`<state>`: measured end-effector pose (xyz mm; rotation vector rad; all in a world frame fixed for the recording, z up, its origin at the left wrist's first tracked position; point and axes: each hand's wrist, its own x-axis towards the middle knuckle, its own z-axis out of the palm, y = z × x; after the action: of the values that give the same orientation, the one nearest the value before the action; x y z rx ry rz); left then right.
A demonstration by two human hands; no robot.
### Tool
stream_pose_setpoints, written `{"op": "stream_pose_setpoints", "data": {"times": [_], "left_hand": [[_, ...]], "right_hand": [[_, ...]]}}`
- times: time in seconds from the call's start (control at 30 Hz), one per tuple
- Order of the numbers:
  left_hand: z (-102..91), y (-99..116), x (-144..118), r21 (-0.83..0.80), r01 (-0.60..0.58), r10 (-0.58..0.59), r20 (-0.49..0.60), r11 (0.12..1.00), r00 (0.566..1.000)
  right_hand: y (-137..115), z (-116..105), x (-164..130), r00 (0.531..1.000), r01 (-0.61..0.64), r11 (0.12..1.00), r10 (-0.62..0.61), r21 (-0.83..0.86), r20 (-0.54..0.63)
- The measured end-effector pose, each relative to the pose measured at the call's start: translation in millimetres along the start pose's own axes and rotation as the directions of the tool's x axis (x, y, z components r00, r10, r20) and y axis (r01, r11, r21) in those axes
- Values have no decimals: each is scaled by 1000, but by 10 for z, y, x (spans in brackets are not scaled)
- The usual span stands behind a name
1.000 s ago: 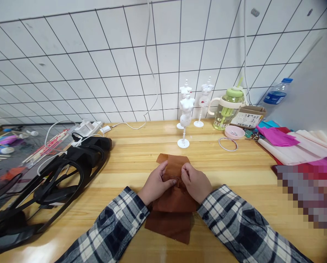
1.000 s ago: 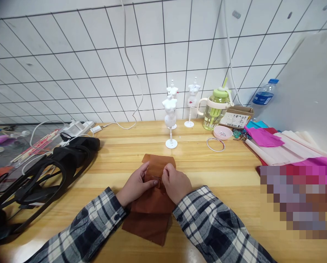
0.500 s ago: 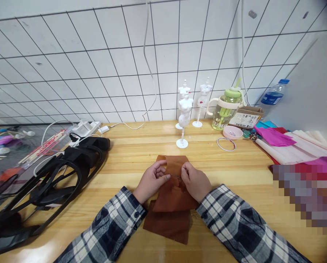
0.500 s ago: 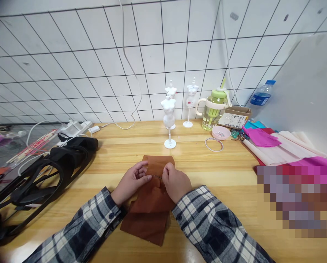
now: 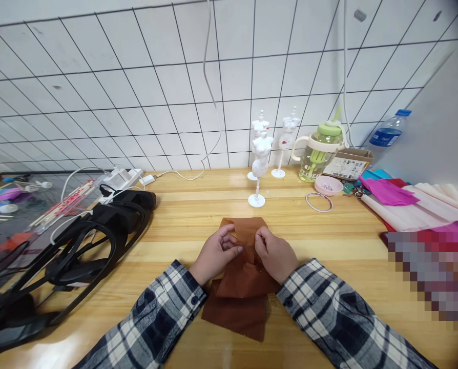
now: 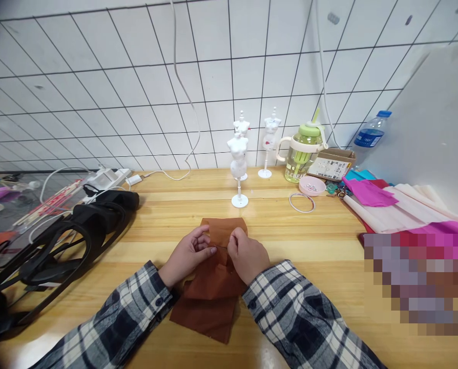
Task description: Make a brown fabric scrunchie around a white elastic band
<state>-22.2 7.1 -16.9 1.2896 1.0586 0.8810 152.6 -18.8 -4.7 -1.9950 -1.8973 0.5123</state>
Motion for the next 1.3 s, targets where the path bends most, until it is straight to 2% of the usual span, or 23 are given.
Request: {"op": "stream_pose_setpoints", "data": {"times": [0.23, 0.53, 0.73, 1.0, 1.3], "left_hand": [[8, 1, 2, -25, -6, 7, 13, 1000, 1000], [16, 9, 4, -51, -1, 4, 50, 999, 999], [5, -11, 14, -53, -22, 24, 38, 998, 999], [36, -2, -13, -32, -38, 41, 110, 999, 993], [24, -11, -3, -42, -28, 33, 113, 999, 993]], "right_hand": [[3, -26, -10, 1000, -14, 1000, 14, 4, 5], [27, 15, -2, 1000, 21, 1000, -21, 14, 6], [33, 6, -11, 998, 55, 998, -55, 9, 5], [25, 7, -13, 998, 60, 998, -60, 5, 4], [5, -9, -25, 997, 77, 994, -77, -80, -5]]}}
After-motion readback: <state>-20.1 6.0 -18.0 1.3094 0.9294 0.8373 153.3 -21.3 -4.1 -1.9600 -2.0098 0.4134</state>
